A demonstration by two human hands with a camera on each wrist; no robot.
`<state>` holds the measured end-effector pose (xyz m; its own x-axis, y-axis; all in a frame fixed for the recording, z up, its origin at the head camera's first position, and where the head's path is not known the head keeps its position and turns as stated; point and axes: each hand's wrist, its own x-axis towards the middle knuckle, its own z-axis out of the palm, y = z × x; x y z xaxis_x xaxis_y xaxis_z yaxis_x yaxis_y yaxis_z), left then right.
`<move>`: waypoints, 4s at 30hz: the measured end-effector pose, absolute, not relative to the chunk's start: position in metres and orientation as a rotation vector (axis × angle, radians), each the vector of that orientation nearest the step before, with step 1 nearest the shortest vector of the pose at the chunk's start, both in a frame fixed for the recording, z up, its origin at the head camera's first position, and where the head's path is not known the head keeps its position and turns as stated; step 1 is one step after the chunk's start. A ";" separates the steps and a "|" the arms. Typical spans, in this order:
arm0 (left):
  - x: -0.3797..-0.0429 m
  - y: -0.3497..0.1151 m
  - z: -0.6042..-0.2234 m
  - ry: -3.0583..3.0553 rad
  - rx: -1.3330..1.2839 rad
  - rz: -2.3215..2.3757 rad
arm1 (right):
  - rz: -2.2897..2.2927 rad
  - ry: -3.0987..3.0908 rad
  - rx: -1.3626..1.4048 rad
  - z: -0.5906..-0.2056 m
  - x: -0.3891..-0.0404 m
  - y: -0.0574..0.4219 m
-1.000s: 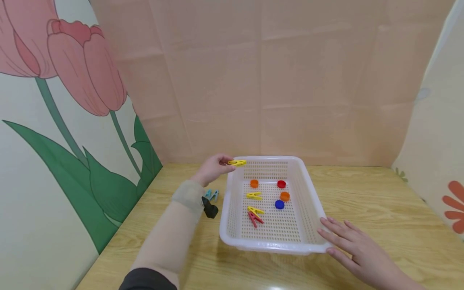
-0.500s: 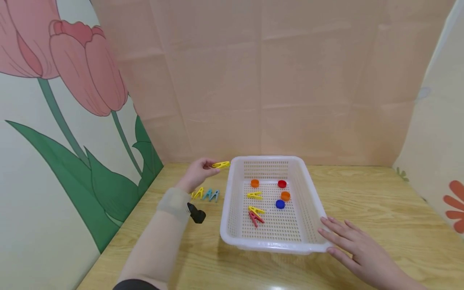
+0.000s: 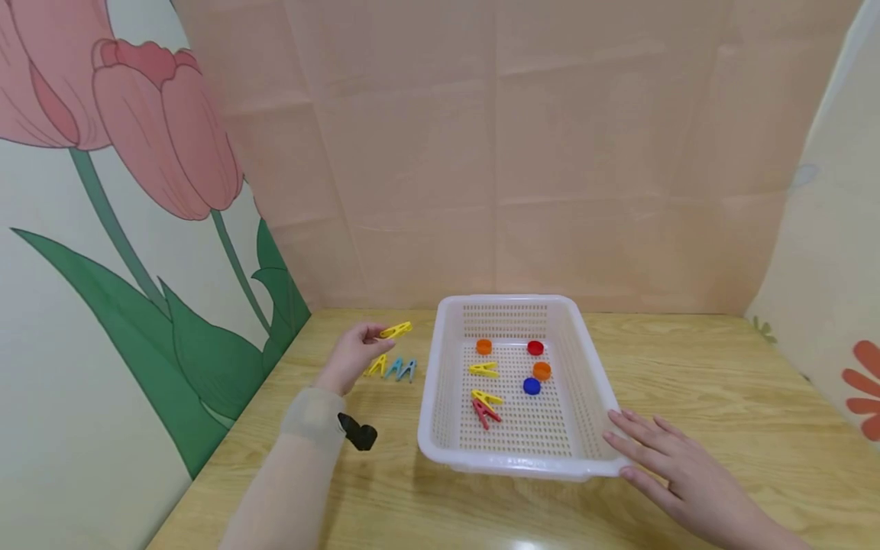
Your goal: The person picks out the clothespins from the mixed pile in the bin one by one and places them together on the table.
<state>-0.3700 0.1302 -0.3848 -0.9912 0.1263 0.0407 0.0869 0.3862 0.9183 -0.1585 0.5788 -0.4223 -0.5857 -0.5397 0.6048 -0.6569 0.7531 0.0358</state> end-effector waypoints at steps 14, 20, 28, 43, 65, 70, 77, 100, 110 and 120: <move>-0.355 0.134 -0.433 2.763 -0.052 1.602 | 0.259 -2.338 0.898 -0.423 -0.161 0.579; -0.353 0.140 -0.446 2.885 -0.123 1.368 | 0.260 -2.338 0.895 -0.422 -0.161 0.578; -0.342 0.153 -0.455 2.870 -0.285 1.311 | 0.264 -2.332 0.899 -0.421 -0.160 0.578; -0.330 0.176 -0.478 2.934 -0.555 1.266 | 0.283 -2.324 0.908 -0.422 -0.161 0.580; -0.323 0.175 -0.475 2.881 -0.552 1.354 | 0.286 -2.359 0.884 -0.422 -0.160 0.579; -0.326 0.165 -0.469 2.870 -0.487 1.455 | 0.288 -2.357 0.888 -0.422 -0.160 0.578; -0.333 0.154 -0.440 2.712 -0.268 1.691 | 0.297 -2.351 0.893 -0.421 -0.161 0.577; -0.353 0.198 -0.338 2.513 0.238 1.816 | 0.318 -2.317 0.918 -0.423 -0.161 0.578; -0.354 0.242 -0.317 2.464 0.410 1.782 | 0.309 -2.324 0.918 -0.422 -0.160 0.577; -0.358 0.282 -0.322 2.468 0.454 1.653 | 0.297 -2.305 0.922 -0.422 -0.159 0.577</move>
<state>-0.3578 0.2818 -0.3220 -0.9452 0.3219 0.0542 0.1726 0.3520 0.9200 -0.1594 0.5774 -0.4219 -0.5562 -0.5416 0.6303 -0.6835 0.7296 0.0237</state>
